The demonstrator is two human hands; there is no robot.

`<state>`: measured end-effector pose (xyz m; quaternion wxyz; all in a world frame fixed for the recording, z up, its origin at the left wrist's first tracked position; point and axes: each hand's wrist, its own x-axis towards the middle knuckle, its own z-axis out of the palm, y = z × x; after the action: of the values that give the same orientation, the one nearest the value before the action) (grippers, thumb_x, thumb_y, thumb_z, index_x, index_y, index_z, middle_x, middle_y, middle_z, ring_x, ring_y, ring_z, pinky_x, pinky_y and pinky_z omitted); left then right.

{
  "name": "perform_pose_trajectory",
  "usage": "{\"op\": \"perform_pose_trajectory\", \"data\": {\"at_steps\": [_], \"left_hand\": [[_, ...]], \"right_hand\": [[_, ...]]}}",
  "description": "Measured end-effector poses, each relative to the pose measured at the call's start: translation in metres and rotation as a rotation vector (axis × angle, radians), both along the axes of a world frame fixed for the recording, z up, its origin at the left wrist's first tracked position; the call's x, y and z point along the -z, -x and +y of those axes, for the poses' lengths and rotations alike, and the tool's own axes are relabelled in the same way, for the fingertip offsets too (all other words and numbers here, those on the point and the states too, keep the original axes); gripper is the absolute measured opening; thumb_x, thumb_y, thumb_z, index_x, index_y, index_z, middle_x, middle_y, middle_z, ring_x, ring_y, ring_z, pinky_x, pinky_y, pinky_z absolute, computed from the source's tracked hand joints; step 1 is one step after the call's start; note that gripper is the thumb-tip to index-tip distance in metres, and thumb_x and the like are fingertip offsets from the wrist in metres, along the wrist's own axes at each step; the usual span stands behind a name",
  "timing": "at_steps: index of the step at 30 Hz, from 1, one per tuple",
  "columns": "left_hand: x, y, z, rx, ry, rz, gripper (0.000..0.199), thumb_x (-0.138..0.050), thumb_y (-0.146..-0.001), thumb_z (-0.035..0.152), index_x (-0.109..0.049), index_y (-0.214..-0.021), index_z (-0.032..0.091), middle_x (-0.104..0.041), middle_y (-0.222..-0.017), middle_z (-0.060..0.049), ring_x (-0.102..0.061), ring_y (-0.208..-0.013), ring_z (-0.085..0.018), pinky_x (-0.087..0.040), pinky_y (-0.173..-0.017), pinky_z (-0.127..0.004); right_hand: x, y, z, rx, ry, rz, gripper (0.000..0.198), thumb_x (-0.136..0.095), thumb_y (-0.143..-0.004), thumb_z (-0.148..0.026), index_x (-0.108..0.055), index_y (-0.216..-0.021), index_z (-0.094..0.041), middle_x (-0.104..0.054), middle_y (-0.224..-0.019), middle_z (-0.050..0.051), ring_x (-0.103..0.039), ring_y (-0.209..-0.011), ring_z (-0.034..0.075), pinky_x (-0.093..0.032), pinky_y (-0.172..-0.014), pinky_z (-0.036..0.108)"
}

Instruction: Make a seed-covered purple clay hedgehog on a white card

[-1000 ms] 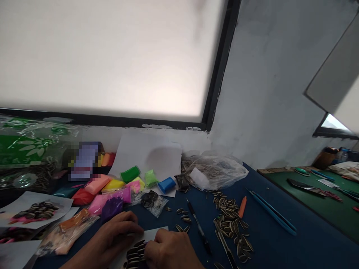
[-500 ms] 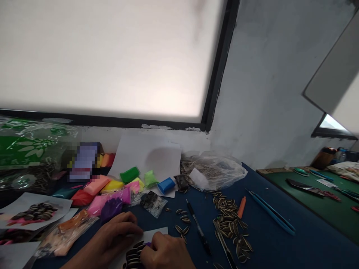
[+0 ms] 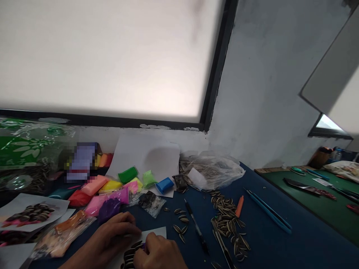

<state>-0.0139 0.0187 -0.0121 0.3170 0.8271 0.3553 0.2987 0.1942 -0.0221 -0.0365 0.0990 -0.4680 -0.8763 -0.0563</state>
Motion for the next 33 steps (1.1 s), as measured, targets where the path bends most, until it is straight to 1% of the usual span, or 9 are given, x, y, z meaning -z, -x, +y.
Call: {"op": "perform_pose_trajectory", "data": {"at_steps": [3, 5, 7, 9, 11, 14, 17, 24, 33], "left_hand": [[0.001, 0.0, 0.0, -0.005, -0.001, -0.011, 0.024, -0.049, -0.095, 0.023, -0.073, -0.095, 0.024, -0.064, -0.094, -0.004, -0.063, -0.088, -0.019, -0.046, -0.077, -0.027], [0.0, 0.0, 0.0, 0.002, 0.005, -0.007, 0.024, -0.049, -0.096, 0.023, -0.073, -0.094, 0.024, -0.064, -0.094, -0.004, -0.062, -0.088, -0.019, -0.046, -0.077, -0.027], [-0.001, 0.0, 0.0, 0.006, 0.011, 0.0, 0.024, -0.049, -0.095, 0.022, -0.073, -0.093, 0.024, -0.064, -0.093, -0.004, -0.062, -0.088, -0.019, -0.046, -0.076, -0.026], [-0.001, 0.0, 0.0, 0.007, 0.01, 0.001, 0.024, -0.049, -0.094, 0.021, -0.073, -0.093, 0.024, -0.063, -0.092, -0.003, -0.062, -0.087, -0.019, -0.046, -0.075, -0.026], [-0.001, 0.0, 0.0, 0.001, 0.013, 0.004, 0.024, -0.049, -0.093, 0.021, -0.073, -0.094, 0.025, -0.063, -0.093, -0.003, -0.062, -0.087, -0.019, -0.046, -0.075, -0.026], [0.001, 0.0, 0.001, -0.007, 0.019, 0.016, 0.024, -0.05, -0.093, 0.022, -0.074, -0.095, 0.025, -0.063, -0.094, -0.004, -0.061, -0.089, -0.02, -0.046, -0.076, -0.026], [0.002, 0.001, 0.001, -0.003, 0.003, 0.01, 0.025, -0.049, -0.094, 0.022, -0.074, -0.095, 0.025, -0.063, -0.094, -0.004, -0.062, -0.088, -0.019, -0.047, -0.075, -0.026], [-0.001, 0.0, 0.0, 0.002, 0.008, 0.004, 0.026, -0.048, -0.097, 0.025, -0.074, -0.095, 0.026, -0.063, -0.093, -0.004, -0.062, -0.087, -0.019, -0.047, -0.072, -0.025], [-0.002, -0.001, 0.0, 0.001, -0.012, 0.002, 0.025, -0.049, -0.095, 0.021, -0.074, -0.094, 0.026, -0.064, -0.091, -0.003, -0.062, -0.086, -0.018, -0.047, -0.071, -0.024]], "right_hand": [[-0.006, 0.004, 0.0, 0.049, -0.047, -0.018, 0.021, -0.074, -0.077, -0.022, -0.053, -0.073, -0.021, -0.055, -0.064, -0.002, -0.049, -0.052, 0.013, -0.008, -0.046, 0.03], [-0.022, 0.003, -0.002, -0.071, -0.069, -0.018, 0.019, -0.076, -0.074, -0.023, -0.057, -0.077, -0.022, -0.061, -0.073, -0.001, -0.053, -0.056, 0.013, -0.008, -0.046, 0.029], [-0.045, 0.0, -0.002, -0.072, -0.047, -0.041, 0.014, -0.073, -0.076, -0.02, -0.06, -0.082, -0.022, -0.064, -0.077, 0.0, -0.056, -0.057, 0.014, -0.008, -0.044, 0.029], [-0.069, -0.004, 0.0, -0.021, 0.061, -0.1, 0.011, -0.069, -0.076, -0.015, -0.061, -0.081, -0.021, -0.065, -0.077, 0.001, -0.057, -0.054, 0.014, -0.01, -0.043, 0.028], [-0.089, -0.011, 0.006, 0.055, 0.175, -0.126, 0.011, -0.065, -0.079, -0.009, -0.063, -0.082, -0.019, -0.067, -0.081, 0.003, -0.063, -0.062, 0.016, -0.015, -0.046, 0.027], [-0.106, -0.024, 0.016, 0.253, 0.261, -0.163, 0.018, -0.057, -0.085, -0.001, -0.065, -0.082, -0.017, -0.069, -0.086, 0.006, -0.065, -0.07, 0.018, -0.019, -0.05, 0.027], [-0.11, -0.037, 0.024, 0.329, 0.325, -0.197, 0.021, -0.055, -0.088, -0.001, -0.068, -0.081, -0.015, -0.07, -0.087, 0.008, -0.065, -0.072, 0.018, -0.022, -0.052, 0.027], [-0.111, -0.04, 0.02, 0.31, 0.397, -0.134, 0.006, -0.067, -0.087, -0.011, -0.07, -0.086, -0.016, -0.071, -0.094, 0.008, -0.067, -0.081, 0.021, -0.029, -0.056, 0.026], [-0.106, -0.032, 0.022, 0.319, 0.372, -0.201, 0.027, -0.053, -0.086, 0.001, -0.067, -0.103, -0.014, -0.069, -0.095, 0.01, -0.067, -0.078, 0.024, -0.024, -0.053, 0.03]]}}
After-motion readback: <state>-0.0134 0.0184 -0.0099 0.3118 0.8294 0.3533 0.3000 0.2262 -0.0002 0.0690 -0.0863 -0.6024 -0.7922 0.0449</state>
